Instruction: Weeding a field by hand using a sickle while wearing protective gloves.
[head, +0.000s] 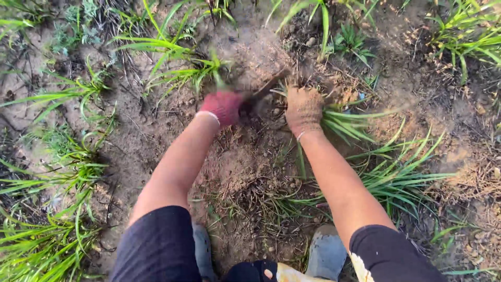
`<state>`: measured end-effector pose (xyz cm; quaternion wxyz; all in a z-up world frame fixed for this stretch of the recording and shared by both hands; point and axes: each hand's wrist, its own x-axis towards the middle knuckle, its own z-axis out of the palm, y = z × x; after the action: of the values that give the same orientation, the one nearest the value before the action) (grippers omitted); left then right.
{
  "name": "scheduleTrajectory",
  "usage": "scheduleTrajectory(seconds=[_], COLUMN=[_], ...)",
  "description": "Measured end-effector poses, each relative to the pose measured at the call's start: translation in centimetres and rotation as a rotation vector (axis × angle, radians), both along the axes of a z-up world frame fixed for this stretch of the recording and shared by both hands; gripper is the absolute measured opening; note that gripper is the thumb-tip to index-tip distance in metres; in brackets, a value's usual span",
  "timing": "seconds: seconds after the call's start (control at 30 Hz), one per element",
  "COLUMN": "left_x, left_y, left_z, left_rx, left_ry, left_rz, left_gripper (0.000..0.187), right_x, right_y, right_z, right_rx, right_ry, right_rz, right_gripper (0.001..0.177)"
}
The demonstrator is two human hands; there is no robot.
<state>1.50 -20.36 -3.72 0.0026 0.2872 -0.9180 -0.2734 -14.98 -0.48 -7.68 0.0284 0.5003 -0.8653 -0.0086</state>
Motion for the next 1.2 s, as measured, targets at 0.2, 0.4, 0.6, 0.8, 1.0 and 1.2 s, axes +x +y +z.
scheduleTrajectory(seconds=[0.2,0.4,0.6,0.8,1.0,1.2], left_x=[-1.8,-1.1,-1.6,-2.7,-0.2,-1.1], left_y=[1.6,-0.2,-1.1,0.5,1.2,3.5], left_z=[4.0,6.0,0.8,7.5,1.1,-0.2], left_rx=[0.101,-0.234,0.060,-0.022,-0.140,0.186], left_ry=[0.262,-0.326,0.217,0.011,-0.149,0.274], left_rz=[0.298,-0.236,0.033,0.067,-0.166,0.347], left_gripper=[0.042,0.032,0.041,0.036,0.027,0.047], right_x=[0.8,2.0,3.2,4.5,4.1,4.2], right_y=[0.4,0.7,2.6,7.5,9.1,10.7], right_z=[0.1,2.0,3.5,2.0,1.9,2.9], right_rx=[-0.054,0.007,0.072,-0.045,0.029,0.084], right_ry=[-0.137,0.037,0.013,0.106,-0.087,-0.265], right_rz=[-0.085,-0.098,-0.112,0.026,0.014,0.072], right_gripper=[0.013,0.009,0.012,0.008,0.007,0.011])
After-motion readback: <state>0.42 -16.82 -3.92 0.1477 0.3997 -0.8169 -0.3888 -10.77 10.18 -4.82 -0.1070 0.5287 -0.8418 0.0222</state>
